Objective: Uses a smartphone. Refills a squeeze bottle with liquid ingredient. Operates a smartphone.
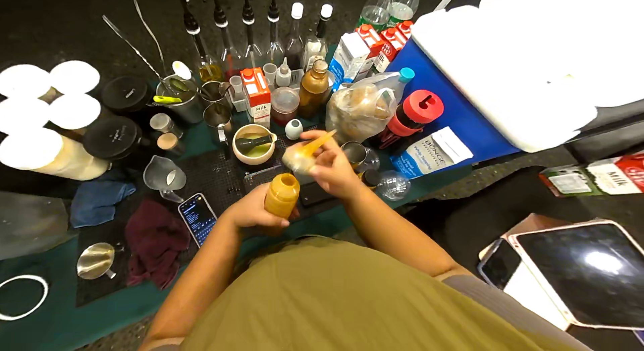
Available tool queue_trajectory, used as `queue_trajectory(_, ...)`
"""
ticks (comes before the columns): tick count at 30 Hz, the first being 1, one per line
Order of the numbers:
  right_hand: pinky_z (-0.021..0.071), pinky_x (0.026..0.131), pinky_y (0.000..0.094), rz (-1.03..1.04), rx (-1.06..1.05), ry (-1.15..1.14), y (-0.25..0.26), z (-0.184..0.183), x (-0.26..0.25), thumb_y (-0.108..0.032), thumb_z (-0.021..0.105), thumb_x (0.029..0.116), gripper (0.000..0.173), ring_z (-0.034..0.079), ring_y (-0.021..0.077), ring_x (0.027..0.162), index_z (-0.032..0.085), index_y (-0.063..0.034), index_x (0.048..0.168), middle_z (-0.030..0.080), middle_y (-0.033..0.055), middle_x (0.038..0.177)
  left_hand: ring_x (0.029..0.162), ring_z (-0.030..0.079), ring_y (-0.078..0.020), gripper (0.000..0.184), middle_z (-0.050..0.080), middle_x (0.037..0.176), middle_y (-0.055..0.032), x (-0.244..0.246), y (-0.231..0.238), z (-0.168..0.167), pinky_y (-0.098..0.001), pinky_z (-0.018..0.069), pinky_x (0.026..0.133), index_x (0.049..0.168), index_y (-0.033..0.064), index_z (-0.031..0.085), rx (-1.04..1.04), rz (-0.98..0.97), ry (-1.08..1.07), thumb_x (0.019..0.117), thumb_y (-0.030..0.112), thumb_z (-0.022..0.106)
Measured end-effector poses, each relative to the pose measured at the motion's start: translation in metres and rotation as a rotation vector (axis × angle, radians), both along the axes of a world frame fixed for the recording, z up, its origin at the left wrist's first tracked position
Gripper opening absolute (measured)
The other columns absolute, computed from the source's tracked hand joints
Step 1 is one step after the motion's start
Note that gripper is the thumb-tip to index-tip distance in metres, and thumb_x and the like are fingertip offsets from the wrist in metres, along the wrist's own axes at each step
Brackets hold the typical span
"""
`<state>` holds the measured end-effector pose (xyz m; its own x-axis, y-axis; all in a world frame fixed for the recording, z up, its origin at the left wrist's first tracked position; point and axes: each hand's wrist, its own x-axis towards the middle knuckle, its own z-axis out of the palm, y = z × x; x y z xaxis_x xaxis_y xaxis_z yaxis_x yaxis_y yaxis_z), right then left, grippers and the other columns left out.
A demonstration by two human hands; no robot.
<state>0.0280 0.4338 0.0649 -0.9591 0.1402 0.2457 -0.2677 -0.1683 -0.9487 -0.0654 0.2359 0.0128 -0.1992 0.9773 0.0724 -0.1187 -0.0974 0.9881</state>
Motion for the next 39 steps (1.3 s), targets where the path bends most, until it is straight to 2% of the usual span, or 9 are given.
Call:
queue_trajectory(3, 0.0572, 0.086, 0.029, -0.176, -0.253, -0.138, 0.016, 0.004, 0.0, -0.036, 0.076, 0.0859, 0.057, 0.068, 0.0094, 0.1, 0.048, -0.0241, 0.134, 0.069, -0.0055, 0.114, 0.101, 0.065, -0.0014, 0.061, 0.07, 0.11, 0.0019, -0.002, 0.004, -0.008, -0.023, 0.0535, 0.094, 0.119, -0.0007, 0.061, -0.044, 0.013, 0.04, 0.0746, 0.034, 0.084)
queue_trajectory(5, 0.0565, 0.076, 0.0265, -0.288, -0.368, -0.447, 0.022, 0.0, 0.002, -0.034, 0.05, 0.1029, 0.032, 0.067, 0.0092, 0.087, 0.045, -0.0188, 0.13, 0.067, -0.0015, 0.104, 0.11, 0.061, -0.0123, 0.064, 0.062, 0.12, -0.0115, 0.003, 0.009, -0.01, -0.03, 0.0505, 0.099, 0.122, -0.0057, 0.059, -0.211, 0.207, 0.166, 0.07, 0.02, 0.085)
queue_trajectory(7, 0.0517, 0.061, 0.023, -0.35, -0.417, -0.825, 0.027, -0.015, -0.001, -0.046, 0.036, 0.1091, 0.04, 0.062, 0.0076, 0.068, 0.049, -0.0145, 0.129, 0.066, 0.0012, 0.09, 0.122, 0.056, -0.0271, 0.059, 0.058, 0.13, -0.0221, 0.005, 0.018, -0.02, -0.0408, 0.0467, 0.105, 0.124, -0.0066, 0.061, -0.344, 0.374, 0.285, 0.0722, 0.007, 0.087)
queue_trajectory(11, 0.0484, 0.07, 0.0279, -0.321, 0.051, -1.155, 0.034, -0.065, -0.005, -0.045, 0.045, 0.1083, 0.05, 0.058, 0.0129, 0.075, 0.054, -0.0022, 0.132, 0.064, 0.0094, 0.097, 0.127, 0.053, -0.0347, 0.065, 0.05, 0.138, -0.0283, 0.004, 0.029, -0.056, -0.0448, 0.0453, 0.107, 0.133, -0.0079, 0.056, -0.499, 0.622, 0.29, 0.0771, 0.005, 0.086)
queue_trajectory(15, 0.0484, 0.095, 0.061, -0.224, 0.691, -1.187, 0.041, -0.087, -0.013, -0.045, 0.064, 0.0989, 0.059, 0.063, 0.0425, 0.111, 0.055, 0.0009, 0.134, 0.065, 0.028, 0.118, 0.127, 0.052, -0.0368, 0.068, 0.05, 0.137, -0.0302, -0.001, 0.033, -0.084, -0.0453, 0.0449, 0.107, 0.134, -0.0093, 0.054, -0.501, 0.691, 0.319, 0.0767, 0.007, 0.087)
queue_trajectory(23, 0.0518, 0.092, 0.0589, -0.15, 0.968, -1.242, 0.044, -0.1, -0.028, -0.048, 0.05, 0.1054, 0.061, 0.065, 0.0428, 0.113, 0.042, -0.0019, 0.145, 0.066, 0.0263, 0.117, 0.129, 0.051, -0.0374, 0.078, 0.049, 0.14, -0.0312, -0.002, 0.036, -0.108, -0.0444, 0.043, 0.11, 0.141, -0.0079, 0.05, -0.47, 0.726, 0.354, 0.076, 0.012, 0.089)
queue_trajectory(31, 0.0517, 0.091, 0.0613, -0.427, 1.254, -0.75, 0.051, 0.004, 0.038, -0.039, 0.064, 0.1002, 0.053, 0.063, 0.0454, 0.114, 0.057, -0.0032, 0.14, 0.066, 0.0257, 0.121, 0.129, 0.051, -0.0324, 0.135, 0.045, 0.14, -0.0329, -0.003, 0.023, -0.112, -0.0406, 0.0444, 0.109, 0.156, -0.0084, 0.0, -0.33, 0.774, 0.293, 0.0621, 0.015, 0.093)
queue_trajectory(36, 0.0478, 0.095, 0.0642, -0.212, 1.271, -1.223, 0.098, 0.001, 0.08, -0.053, 0.064, 0.0967, 0.066, 0.056, 0.049, 0.123, 0.056, -0.0035, 0.14, 0.055, 0.0289, 0.136, 0.148, 0.023, -0.0465, 0.155, 0.019, 0.157, -0.0408, 0.002, -0.01, -0.089, -0.0514, 0.0262, 0.12, 0.154, -0.0124, -0.011, -0.296, 0.841, 0.45, 0.0545, 0.051, 0.09)
queue_trajectory(39, 0.0521, 0.079, 0.0624, -0.347, 1.354, -0.929, 0.098, -0.034, 0.103, -0.042, 0.065, 0.0975, 0.05, 0.068, 0.0481, 0.098, 0.067, 0.0046, 0.114, 0.068, 0.0288, 0.106, 0.148, 0.024, -0.0437, 0.146, 0.019, 0.153, -0.0452, 0.007, -0.021, -0.067, -0.0492, 0.0268, 0.119, 0.153, -0.0165, -0.005, -0.196, 0.957, 0.586, 0.0681, 0.069, 0.078)
